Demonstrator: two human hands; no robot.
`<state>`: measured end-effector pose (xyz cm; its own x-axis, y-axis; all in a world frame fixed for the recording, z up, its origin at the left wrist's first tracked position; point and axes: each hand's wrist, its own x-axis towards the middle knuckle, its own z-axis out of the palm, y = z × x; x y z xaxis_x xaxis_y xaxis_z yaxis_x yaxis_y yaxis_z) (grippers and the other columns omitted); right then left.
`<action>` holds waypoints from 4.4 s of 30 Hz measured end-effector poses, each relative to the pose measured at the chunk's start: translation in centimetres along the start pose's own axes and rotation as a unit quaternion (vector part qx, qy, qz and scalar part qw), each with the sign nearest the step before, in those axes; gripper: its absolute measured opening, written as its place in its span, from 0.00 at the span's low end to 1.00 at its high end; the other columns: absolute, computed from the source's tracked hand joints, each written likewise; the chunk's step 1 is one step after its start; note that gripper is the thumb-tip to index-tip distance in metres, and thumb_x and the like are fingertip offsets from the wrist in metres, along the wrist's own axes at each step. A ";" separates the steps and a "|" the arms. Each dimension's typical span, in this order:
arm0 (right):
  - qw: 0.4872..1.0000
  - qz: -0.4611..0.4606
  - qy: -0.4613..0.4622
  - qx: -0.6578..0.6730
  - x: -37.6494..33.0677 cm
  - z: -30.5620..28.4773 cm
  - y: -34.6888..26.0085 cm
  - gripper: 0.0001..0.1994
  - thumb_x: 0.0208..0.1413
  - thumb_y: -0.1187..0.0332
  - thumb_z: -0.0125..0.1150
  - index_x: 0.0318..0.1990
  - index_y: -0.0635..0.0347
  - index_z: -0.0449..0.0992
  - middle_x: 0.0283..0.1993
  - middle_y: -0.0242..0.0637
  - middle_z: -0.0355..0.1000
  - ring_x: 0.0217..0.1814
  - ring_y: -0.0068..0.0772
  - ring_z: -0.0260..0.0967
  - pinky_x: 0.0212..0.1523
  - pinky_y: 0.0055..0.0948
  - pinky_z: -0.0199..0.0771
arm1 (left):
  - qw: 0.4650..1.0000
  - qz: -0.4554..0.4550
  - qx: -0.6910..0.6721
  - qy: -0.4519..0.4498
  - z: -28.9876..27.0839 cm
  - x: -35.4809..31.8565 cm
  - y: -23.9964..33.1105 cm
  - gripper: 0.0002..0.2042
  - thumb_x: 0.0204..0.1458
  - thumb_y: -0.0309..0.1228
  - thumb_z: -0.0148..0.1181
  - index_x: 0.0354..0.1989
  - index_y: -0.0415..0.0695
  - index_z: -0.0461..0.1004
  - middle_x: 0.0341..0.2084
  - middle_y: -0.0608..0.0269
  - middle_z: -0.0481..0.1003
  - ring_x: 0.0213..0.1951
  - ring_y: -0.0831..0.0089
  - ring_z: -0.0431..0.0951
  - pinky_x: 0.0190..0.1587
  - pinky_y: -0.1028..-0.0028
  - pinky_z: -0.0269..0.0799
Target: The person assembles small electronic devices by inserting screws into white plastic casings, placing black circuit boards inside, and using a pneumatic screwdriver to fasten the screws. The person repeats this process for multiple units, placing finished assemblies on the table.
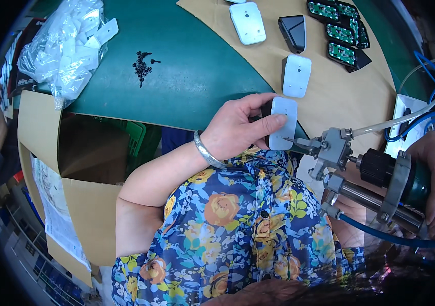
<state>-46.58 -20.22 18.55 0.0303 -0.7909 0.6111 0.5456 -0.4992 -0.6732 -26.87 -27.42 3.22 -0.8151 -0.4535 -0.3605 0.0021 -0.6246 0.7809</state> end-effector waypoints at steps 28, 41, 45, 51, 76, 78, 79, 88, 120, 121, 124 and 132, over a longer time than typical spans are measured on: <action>0.998 0.013 0.040 -0.037 -0.4 1.4 0.0 0.24 0.48 0.72 0.60 0.54 0.59 0.62 0.27 0.33 0.66 0.25 0.25 0.65 0.23 0.22 0.73 | 1.000 -0.027 -0.013 0.002 1.0 0.1 -0.2 0.22 0.49 0.32 0.60 0.51 0.36 0.64 0.30 0.65 0.74 0.25 0.85 0.72 0.22 0.85 0.69; 1.000 -0.014 -0.014 0.009 -0.8 0.3 -1.2 0.22 0.52 0.66 0.56 0.54 0.62 0.61 0.35 0.37 0.65 0.33 0.28 0.63 0.33 0.24 0.70 | 0.981 0.145 0.073 0.105 -0.7 0.3 0.5 0.26 0.39 0.30 0.66 0.48 0.32 0.67 0.34 0.57 0.74 0.34 0.77 0.74 0.35 0.77 0.71; 1.000 -0.019 -0.005 0.009 -1.4 -0.9 -1.3 0.23 0.52 0.65 0.55 0.54 0.64 0.60 0.37 0.38 0.64 0.36 0.29 0.62 0.37 0.26 0.68 | 0.803 0.352 0.442 0.188 2.2 4.1 -0.1 0.25 0.29 0.36 0.70 0.39 0.39 0.74 0.48 0.39 0.62 0.50 0.50 0.64 0.53 0.62 0.61; 0.999 -0.035 0.019 -0.034 -2.1 -1.1 -3.2 0.24 0.52 0.62 0.54 0.54 0.66 0.60 0.40 0.39 0.64 0.40 0.31 0.62 0.42 0.28 0.65 | 0.750 0.344 0.518 0.227 4.4 7.4 -1.7 0.23 0.27 0.34 0.69 0.36 0.38 0.75 0.52 0.28 0.55 0.52 0.44 0.63 0.54 0.61 0.61; 0.794 -0.066 0.114 -0.593 -5.9 4.1 5.5 0.07 0.48 0.76 0.54 0.35 0.67 0.69 0.36 0.39 0.69 0.35 0.29 0.67 0.38 0.26 0.67 | 0.328 -0.043 0.460 0.824 -26.6 -41.5 -0.5 0.25 0.38 0.44 0.65 0.45 0.45 0.73 0.53 0.46 0.62 0.55 0.57 0.62 0.56 0.65 0.58; 0.829 0.043 0.026 -0.557 -3.7 4.5 11.9 0.04 0.46 0.81 0.55 0.32 0.65 0.70 0.33 0.39 0.70 0.32 0.28 0.68 0.34 0.25 0.68 | 0.367 -0.118 0.470 0.794 -26.0 -42.3 -0.6 0.27 0.38 0.46 0.65 0.47 0.44 0.72 0.54 0.44 0.60 0.55 0.55 0.62 0.56 0.63 0.57; 0.865 0.079 -0.001 -0.495 -1.7 4.5 15.6 0.05 0.46 0.79 0.58 0.33 0.64 0.72 0.32 0.40 0.70 0.30 0.28 0.68 0.33 0.24 0.68 | 0.286 -0.111 0.571 0.761 -25.5 -39.8 0.5 0.27 0.39 0.44 0.65 0.48 0.43 0.71 0.54 0.44 0.61 0.55 0.55 0.62 0.56 0.64 0.58; 0.769 0.311 0.012 -0.559 1.5 0.4 27.6 0.07 0.50 0.72 0.57 0.37 0.61 0.75 0.32 0.36 0.70 0.31 0.27 0.69 0.34 0.24 0.69 | 0.455 0.169 0.802 0.348 -22.2 -6.1 11.6 0.14 0.46 0.35 0.57 0.41 0.44 0.71 0.39 0.57 0.71 0.42 0.58 0.69 0.44 0.65 0.67; 0.766 0.157 -0.187 -0.594 2.2 -0.2 28.5 0.06 0.46 0.73 0.59 0.33 0.55 0.73 0.31 0.36 0.68 0.34 0.40 0.69 0.32 0.33 0.69 | 0.857 0.191 0.208 0.431 -12.1 -9.4 5.0 0.11 0.52 0.25 0.53 0.43 0.38 0.65 0.31 0.63 0.73 0.28 0.81 0.74 0.25 0.85 0.67; 0.761 0.153 -0.186 -0.602 2.2 -0.2 28.6 0.05 0.46 0.73 0.59 0.33 0.56 0.73 0.32 0.36 0.68 0.34 0.40 0.69 0.32 0.33 0.69 | 0.859 0.198 0.200 0.427 -12.0 -9.2 4.8 0.11 0.52 0.24 0.53 0.43 0.38 0.65 0.31 0.63 0.73 0.28 0.80 0.74 0.25 0.85 0.68; 0.758 0.165 -0.162 -0.610 1.9 -0.4 28.4 0.05 0.46 0.73 0.58 0.33 0.57 0.72 0.32 0.37 0.68 0.35 0.40 0.68 0.33 0.34 0.69 | 0.893 0.189 0.120 0.391 -11.6 -9.5 4.4 0.12 0.52 0.24 0.51 0.45 0.38 0.63 0.34 0.60 0.73 0.30 0.78 0.75 0.26 0.83 0.69; 0.880 0.331 0.112 -0.322 0.6 1.1 24.3 0.04 0.52 0.75 0.56 0.35 0.64 0.70 0.30 0.37 0.71 0.26 0.21 0.68 0.24 0.18 0.66 | 0.940 0.155 -0.001 0.303 -10.2 -8.3 3.4 0.17 0.53 0.23 0.51 0.51 0.37 0.61 0.39 0.58 0.73 0.35 0.73 0.76 0.32 0.80 0.73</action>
<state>-32.41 -32.42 3.04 -0.0411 -0.9977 -0.0532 -0.1189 0.0578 -0.9912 -14.19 -32.28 3.70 -0.2958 -0.8925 -0.3405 0.1868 -0.4036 0.8957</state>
